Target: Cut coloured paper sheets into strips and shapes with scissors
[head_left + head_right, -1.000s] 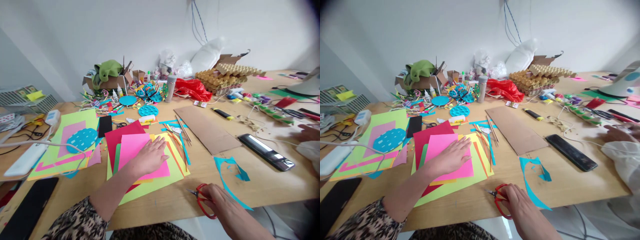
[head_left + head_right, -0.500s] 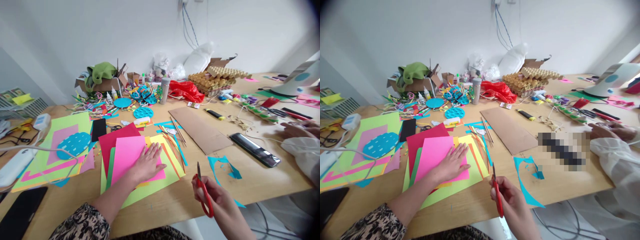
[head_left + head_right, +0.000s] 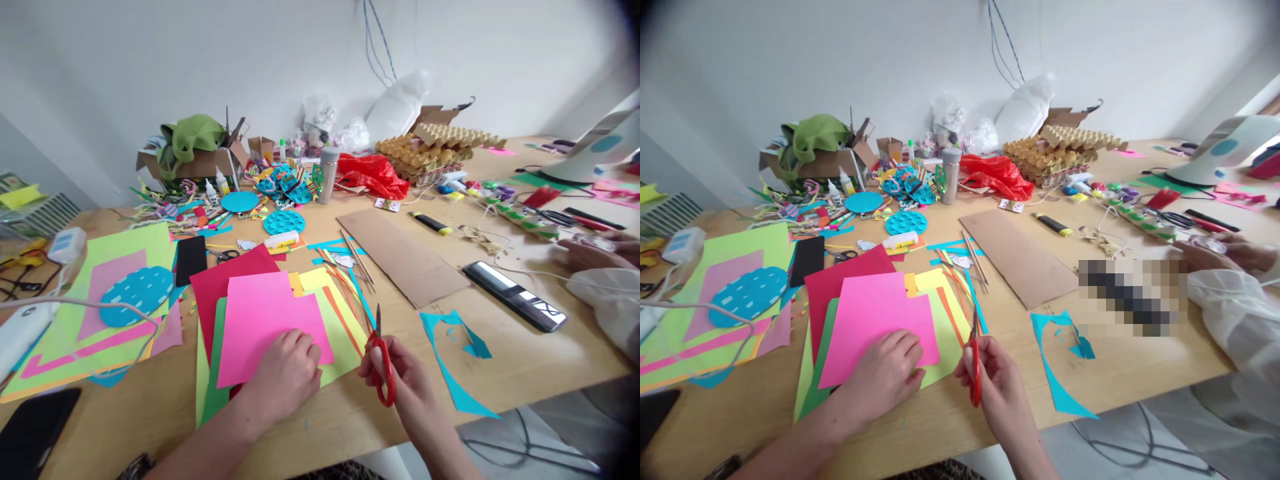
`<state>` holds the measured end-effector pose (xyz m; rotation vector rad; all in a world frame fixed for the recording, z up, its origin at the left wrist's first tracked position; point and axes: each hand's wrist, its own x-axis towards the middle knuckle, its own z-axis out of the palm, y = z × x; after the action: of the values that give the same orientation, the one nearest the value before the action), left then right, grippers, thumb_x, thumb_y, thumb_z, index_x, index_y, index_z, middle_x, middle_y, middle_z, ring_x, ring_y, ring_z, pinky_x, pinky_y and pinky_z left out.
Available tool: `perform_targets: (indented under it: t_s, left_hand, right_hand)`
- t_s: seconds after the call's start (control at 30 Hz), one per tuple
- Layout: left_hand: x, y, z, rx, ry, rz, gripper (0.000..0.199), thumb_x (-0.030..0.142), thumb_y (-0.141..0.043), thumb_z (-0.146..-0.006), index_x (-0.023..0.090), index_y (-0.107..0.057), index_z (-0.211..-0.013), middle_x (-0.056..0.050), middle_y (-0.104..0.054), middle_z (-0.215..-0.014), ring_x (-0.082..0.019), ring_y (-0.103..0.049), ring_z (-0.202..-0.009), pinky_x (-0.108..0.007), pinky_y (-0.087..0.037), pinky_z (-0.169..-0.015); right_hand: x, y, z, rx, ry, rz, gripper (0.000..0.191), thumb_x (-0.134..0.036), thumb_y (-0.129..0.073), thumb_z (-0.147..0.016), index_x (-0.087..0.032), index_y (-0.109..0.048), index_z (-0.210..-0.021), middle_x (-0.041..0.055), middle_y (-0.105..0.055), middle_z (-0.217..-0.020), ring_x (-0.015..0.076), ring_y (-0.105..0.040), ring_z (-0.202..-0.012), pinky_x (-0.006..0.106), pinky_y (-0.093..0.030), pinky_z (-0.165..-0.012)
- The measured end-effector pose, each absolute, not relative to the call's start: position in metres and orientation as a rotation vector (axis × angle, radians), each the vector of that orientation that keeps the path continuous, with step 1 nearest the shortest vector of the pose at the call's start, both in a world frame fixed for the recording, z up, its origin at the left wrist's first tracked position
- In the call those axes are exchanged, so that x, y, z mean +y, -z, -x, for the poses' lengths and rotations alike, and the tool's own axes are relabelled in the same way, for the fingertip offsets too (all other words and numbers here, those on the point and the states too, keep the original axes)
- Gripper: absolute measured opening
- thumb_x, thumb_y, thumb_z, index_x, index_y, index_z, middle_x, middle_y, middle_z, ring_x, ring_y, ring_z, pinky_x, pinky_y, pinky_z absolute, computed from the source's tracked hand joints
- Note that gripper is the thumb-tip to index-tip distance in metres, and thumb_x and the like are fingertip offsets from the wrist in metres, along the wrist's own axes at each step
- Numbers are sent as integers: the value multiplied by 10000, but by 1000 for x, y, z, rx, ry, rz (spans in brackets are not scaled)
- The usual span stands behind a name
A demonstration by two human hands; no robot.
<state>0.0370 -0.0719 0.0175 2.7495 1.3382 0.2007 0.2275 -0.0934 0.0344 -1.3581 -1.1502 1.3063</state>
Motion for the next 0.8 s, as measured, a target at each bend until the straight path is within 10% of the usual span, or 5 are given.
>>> perform_targets:
  t_s: [0.47, 0.8]
  left_hand:
    - [-73, -14, -40, 1448, -360, -2776, 148, 64, -434, -765, 169, -538, -763, -43, -576, -733, -216, -552, -691, -371, -483, -600]
    - [-78, -14, -39, 1458, -766, -2782, 135, 97, -458, -801, 140, -576, -850, -99, -647, -894, -219, -592, -849, -370, -500, -771]
  right_hand:
    - [-87, -20, -221, -1109, -1415, 1407, 382, -526, -668, -711, -184, -499, -734, 35, -641, -633, 127, -537, -515, 226, -411, -463]
    - [-57, -16, -194, -1001, -1479, 1329, 421, -433, -764, -609, -204, -436, -740, -49, -565, -515, 106, -501, -431, 210, -357, -428]
